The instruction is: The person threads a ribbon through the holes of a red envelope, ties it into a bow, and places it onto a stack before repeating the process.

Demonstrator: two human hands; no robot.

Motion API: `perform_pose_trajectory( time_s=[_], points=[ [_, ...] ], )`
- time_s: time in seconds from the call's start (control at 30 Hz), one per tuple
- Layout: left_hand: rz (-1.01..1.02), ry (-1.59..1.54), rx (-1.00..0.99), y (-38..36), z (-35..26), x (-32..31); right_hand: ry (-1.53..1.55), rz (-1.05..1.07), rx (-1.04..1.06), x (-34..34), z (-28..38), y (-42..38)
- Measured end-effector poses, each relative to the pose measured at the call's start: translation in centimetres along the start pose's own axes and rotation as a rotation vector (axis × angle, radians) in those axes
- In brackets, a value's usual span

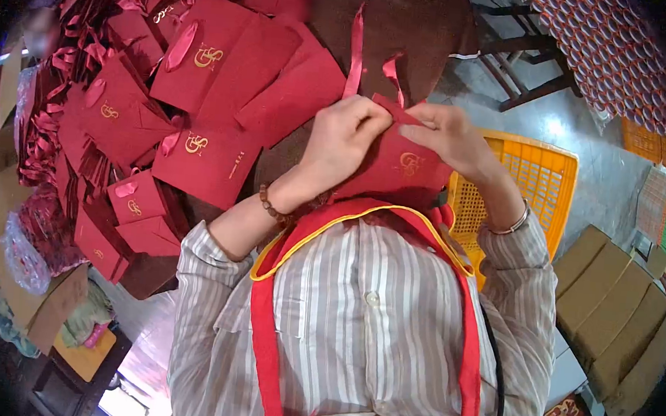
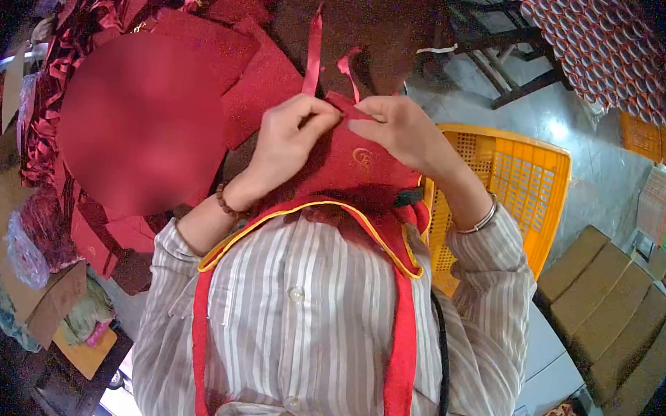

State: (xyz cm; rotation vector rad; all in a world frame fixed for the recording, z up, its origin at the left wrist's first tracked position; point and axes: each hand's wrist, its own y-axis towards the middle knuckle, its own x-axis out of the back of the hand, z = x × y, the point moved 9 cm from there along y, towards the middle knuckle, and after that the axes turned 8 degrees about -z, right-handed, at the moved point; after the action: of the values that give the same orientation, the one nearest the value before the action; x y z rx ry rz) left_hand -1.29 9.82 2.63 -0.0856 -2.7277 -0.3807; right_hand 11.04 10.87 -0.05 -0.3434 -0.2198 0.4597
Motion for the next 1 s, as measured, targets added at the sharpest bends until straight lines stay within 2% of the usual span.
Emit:
perform_pose_trajectory(
  time_s=[0.07,0.1,0.33,0.4,0.47,0.53,0.6,0.73,1.0],
  points=[
    [-0.022,-0.221,0.274,-0.2,2.4,0.3,-0.018,0.005,-0.03,0.2,-0.7,0.1],
    [-0.005,-0.247,0.337,-0.4,2.9,0.6,-0.036,0.014,-0.058,0.1,-1.1,0.1],
    [0.032,-0.316,0.465,-1.1,3.2,0.4,-0.142,0.032,-0.086,0.1,-0.2,0.2],
    [0.058,-0.149,0.321,-0.7,2.0,0.4,0.088,0.053,-0.096,-0.1,-0.2,0.1],
    [0.053,-0.128,0.294,-0.5,1.7,0.3,0.084,0.07,-0.084,0.1,-0.2,0.0],
    [0.054,-0.037,0.186,-0.1,0.6,0.4,0.082,0.088,-0.071,0.1,-0.1,0.0],
    [0.04,-0.013,0.151,0.0,0.4,0.5,0.136,0.089,-0.139,0.2,-0.4,-0.2],
    [-0.017,0.033,0.0,0.2,-1.4,0.5,0.113,0.092,-0.117,0.3,-0.3,0.0],
    [0.049,0.135,-0.097,0.1,-1.8,-0.2,-0.06,0.074,-0.099,-0.1,0.7,0.1]
  ],
)
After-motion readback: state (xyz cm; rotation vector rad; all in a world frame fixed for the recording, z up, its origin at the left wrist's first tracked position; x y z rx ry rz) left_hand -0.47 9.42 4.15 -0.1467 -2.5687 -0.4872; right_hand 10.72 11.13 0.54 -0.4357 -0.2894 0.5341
